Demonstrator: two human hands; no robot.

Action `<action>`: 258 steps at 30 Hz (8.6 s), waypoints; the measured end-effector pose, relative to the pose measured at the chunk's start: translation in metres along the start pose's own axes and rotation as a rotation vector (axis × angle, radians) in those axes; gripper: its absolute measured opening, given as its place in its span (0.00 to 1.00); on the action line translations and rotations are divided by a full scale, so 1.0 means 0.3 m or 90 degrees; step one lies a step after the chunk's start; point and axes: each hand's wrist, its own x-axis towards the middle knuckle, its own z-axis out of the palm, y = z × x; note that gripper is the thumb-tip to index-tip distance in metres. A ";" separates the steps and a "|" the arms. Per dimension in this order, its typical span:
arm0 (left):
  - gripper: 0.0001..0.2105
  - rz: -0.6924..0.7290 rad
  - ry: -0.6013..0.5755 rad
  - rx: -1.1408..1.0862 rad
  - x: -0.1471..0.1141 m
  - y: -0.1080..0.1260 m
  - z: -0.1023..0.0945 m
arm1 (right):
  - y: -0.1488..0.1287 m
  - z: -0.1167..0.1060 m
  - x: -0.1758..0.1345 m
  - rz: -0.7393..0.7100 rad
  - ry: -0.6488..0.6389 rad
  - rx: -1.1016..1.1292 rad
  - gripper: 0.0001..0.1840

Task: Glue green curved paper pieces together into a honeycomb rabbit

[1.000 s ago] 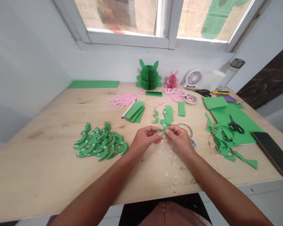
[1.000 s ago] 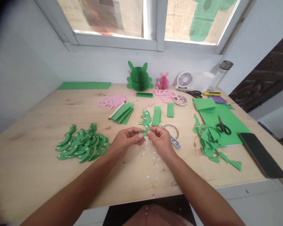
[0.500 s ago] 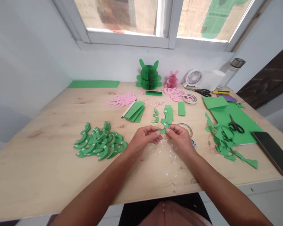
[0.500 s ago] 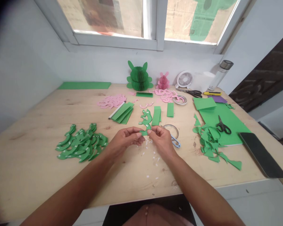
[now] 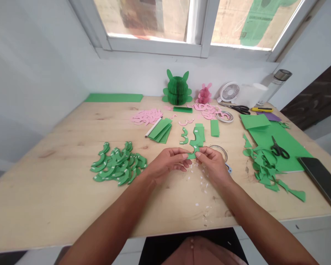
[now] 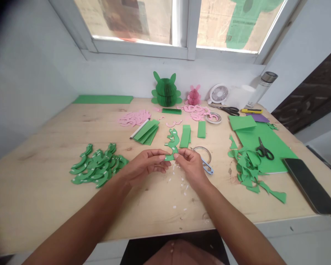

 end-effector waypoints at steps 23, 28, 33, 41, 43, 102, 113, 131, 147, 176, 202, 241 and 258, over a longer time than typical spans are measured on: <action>0.13 0.180 0.104 0.051 -0.003 0.021 0.007 | -0.004 -0.006 -0.010 -0.008 -0.083 -0.047 0.09; 0.10 0.211 0.131 0.086 -0.006 0.014 0.029 | -0.001 0.004 -0.012 -0.015 -0.110 -0.107 0.11; 0.11 0.231 0.155 0.082 -0.003 0.014 0.036 | -0.005 0.011 -0.015 -0.007 -0.116 -0.129 0.12; 0.11 0.212 0.155 0.076 0.000 0.008 0.037 | -0.008 0.010 -0.013 -0.001 -0.073 -0.119 0.13; 0.11 0.206 0.152 0.063 0.002 0.006 0.034 | -0.002 0.007 -0.010 -0.006 -0.071 -0.114 0.13; 0.08 0.192 0.145 0.076 0.003 0.017 0.009 | 0.001 0.007 -0.014 -0.039 -0.062 -0.238 0.10; 0.12 0.216 0.184 0.046 0.013 0.003 0.023 | 0.007 -0.005 -0.002 -0.014 -0.074 -0.199 0.14; 0.12 0.222 0.189 -0.033 0.019 0.005 0.019 | 0.022 -0.029 0.016 -0.059 -0.094 -0.154 0.12; 0.08 0.201 0.193 -0.095 0.030 -0.003 0.008 | 0.016 -0.011 0.011 -0.037 -0.121 -0.238 0.15; 0.04 0.278 0.282 0.049 0.000 0.008 0.048 | -0.101 0.054 -0.056 -0.372 0.002 -0.581 0.07; 0.03 0.325 0.341 0.363 -0.014 0.001 0.058 | -0.019 0.047 0.036 -0.607 0.023 -0.723 0.08; 0.05 0.351 0.352 0.461 -0.012 -0.014 0.063 | -0.008 0.050 0.034 -0.590 0.033 -0.686 0.07; 0.05 0.390 0.343 0.536 -0.015 -0.021 0.070 | -0.014 0.055 0.028 -0.498 0.044 -0.602 0.06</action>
